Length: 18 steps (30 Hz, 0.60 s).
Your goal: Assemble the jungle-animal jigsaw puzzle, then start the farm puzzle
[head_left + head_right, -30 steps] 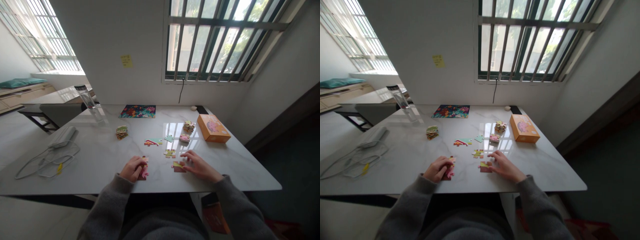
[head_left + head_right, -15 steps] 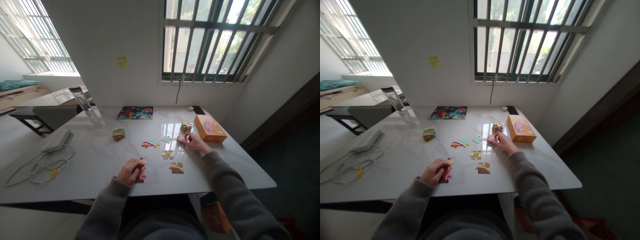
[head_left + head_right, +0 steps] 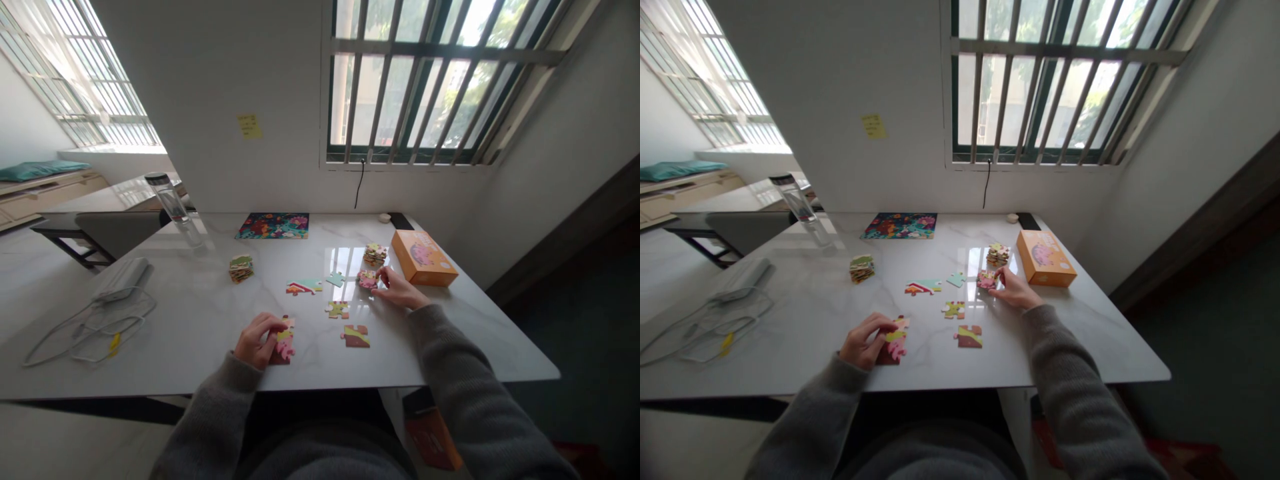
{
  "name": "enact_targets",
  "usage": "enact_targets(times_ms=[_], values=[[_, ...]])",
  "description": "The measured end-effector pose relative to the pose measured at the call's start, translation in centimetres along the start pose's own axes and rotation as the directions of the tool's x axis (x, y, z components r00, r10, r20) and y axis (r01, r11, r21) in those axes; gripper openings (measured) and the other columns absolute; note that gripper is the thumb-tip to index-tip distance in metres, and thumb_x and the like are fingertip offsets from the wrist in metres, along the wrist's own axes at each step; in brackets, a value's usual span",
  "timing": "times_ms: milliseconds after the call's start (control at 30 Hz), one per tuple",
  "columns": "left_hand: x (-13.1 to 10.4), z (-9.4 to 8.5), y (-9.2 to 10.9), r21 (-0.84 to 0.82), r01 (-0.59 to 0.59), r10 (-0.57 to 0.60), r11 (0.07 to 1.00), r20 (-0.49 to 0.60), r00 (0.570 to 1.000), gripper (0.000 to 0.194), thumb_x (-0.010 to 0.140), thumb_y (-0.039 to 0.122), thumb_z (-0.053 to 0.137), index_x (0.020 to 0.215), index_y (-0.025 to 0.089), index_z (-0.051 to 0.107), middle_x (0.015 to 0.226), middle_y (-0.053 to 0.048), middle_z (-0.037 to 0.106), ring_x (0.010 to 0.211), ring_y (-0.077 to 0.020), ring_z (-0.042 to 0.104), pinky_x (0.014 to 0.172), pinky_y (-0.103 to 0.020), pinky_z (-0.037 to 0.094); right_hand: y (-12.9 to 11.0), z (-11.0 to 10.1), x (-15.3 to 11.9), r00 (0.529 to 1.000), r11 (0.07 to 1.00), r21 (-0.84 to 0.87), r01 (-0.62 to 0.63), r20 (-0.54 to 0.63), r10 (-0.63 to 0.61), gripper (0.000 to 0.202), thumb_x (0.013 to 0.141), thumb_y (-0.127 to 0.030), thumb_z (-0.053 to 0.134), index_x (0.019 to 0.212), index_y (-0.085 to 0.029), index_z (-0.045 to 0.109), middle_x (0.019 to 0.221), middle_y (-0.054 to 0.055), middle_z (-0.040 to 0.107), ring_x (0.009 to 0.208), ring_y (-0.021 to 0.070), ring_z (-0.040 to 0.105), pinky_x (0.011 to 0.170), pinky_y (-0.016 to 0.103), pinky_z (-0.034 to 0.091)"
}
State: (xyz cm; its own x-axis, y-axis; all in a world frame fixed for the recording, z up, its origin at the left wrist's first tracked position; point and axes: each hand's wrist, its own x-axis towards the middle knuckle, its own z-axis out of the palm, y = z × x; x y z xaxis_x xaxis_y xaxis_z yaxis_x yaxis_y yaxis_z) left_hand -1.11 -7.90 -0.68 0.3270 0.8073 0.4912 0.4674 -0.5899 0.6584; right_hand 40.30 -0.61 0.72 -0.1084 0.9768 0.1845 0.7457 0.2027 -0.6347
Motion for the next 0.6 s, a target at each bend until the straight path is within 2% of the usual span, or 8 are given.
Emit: enact_targets(times_ms=[67, 133, 233, 367, 433, 500, 600], values=[[0.5, 0.0, 0.5, -0.021, -0.003, 0.004, 1.000, 0.024, 1.000, 0.023, 0.091, 0.019, 0.044, 0.088, 0.019, 0.067, 0.084, -0.005, 0.065, 0.081, -0.0190, 0.063, 0.078, -0.032, 0.052, -1.3, 0.5, -0.6, 0.998, 0.998, -0.035, 0.056, 0.007, -0.055, 0.037, 0.071, -0.034, 0.075, 0.094, -0.021, 0.049, 0.075, -0.004, 0.049, 0.063, 0.0126, 0.043, 0.057, 0.026, 0.037], [1.7, 0.3, 1.0, -0.019, -0.017, 0.019, 1.000, 0.116, 0.993, 0.023, 0.091, 0.020, 0.046, 0.093, 0.019, 0.069, 0.084, -0.005, 0.067, 0.082, -0.0188, 0.064, 0.079, -0.032, 0.052, -2.7, 1.4, -1.0, 0.990, 0.990, -0.042, 0.133, 0.042, -0.132, 0.034, 0.072, -0.032, 0.074, 0.093, -0.021, 0.049, 0.079, -0.002, 0.052, 0.066, 0.0132, 0.045, 0.059, 0.026, 0.038], [4.5, 1.6, 1.7, 0.029, -0.140, 0.125, 0.990, 0.308, 0.943, 0.023, 0.090, 0.020, 0.048, 0.100, 0.021, 0.069, 0.087, -0.004, 0.070, 0.086, -0.0192, 0.064, 0.085, -0.034, 0.049, -4.2, 3.0, -1.2, 0.972, 0.977, -0.049, 0.209, 0.120, -0.202, 0.029, 0.075, -0.028, 0.070, 0.093, -0.020, 0.050, 0.084, 0.000, 0.056, 0.069, 0.0144, 0.049, 0.062, 0.027, 0.040], [8.9, 4.2, 2.1, 0.087, -0.265, 0.201, 0.960, 0.442, 0.874, 0.023, 0.086, 0.014, 0.052, 0.101, 0.019, 0.069, 0.088, -0.005, 0.069, 0.085, -0.0192, 0.064, 0.083, -0.032, 0.049, -4.4, 4.4, -1.2, 0.961, 0.970, -0.058, 0.237, 0.164, -0.224, 0.027, 0.074, -0.018, 0.066, 0.097, -0.019, 0.052, 0.092, 0.003, 0.060, 0.079, 0.0166, 0.054, 0.071, 0.029, 0.044], [10.5, 5.6, 2.4, 0.189, -0.285, 0.161, 0.940, 0.489, 0.857, 0.023, 0.088, 0.016, 0.053, 0.104, 0.019, 0.068, 0.092, -0.006, 0.070, 0.087, -0.0208, 0.065, 0.083, -0.034, 0.049, -4.2, 4.6, -1.2, 0.958, 0.968, -0.052, 0.245, 0.164, -0.234, 0.029, 0.074, -0.015, 0.064, 0.101, -0.018, 0.054, 0.094, 0.004, 0.060, 0.082, 0.0171, 0.055, 0.074, 0.029, 0.045], [11.6, 7.1, 2.8, 0.295, -0.282, 0.106, 0.913, 0.494, 0.863, 0.024, 0.091, 0.025, 0.057, 0.112, 0.019, 0.066, 0.099, -0.008, 0.069, 0.094, -0.0247, 0.065, 0.086, -0.037, 0.049, -4.1, 4.7, -1.3, 0.957, 0.968, -0.034, 0.249, 0.166, -0.240, 0.034, 0.077, -0.014, 0.061, 0.110, -0.017, 0.055, 0.094, 0.004, 0.061, 0.081, 0.0168, 0.056, 0.074, 0.029, 0.046], [12.3, 9.0, 3.2, 0.426, -0.240, 0.016, 0.872, 0.466, 0.885, 0.039, 0.090, 0.042, 0.063, 0.119, 0.017, 0.062, 0.112, -0.013, 0.066, 0.105, -0.0299, 0.062, 0.089, -0.041, 0.048, -4.4, 4.8, -1.4, 0.956, 0.966, -0.013, 0.258, 0.152, -0.253, 0.042, 0.083, -0.014, 0.057, 0.125, -0.016, 0.054, 0.092, 0.003, 0.061, 0.078, 0.0160, 0.057, 0.074, 0.029, 0.047]])
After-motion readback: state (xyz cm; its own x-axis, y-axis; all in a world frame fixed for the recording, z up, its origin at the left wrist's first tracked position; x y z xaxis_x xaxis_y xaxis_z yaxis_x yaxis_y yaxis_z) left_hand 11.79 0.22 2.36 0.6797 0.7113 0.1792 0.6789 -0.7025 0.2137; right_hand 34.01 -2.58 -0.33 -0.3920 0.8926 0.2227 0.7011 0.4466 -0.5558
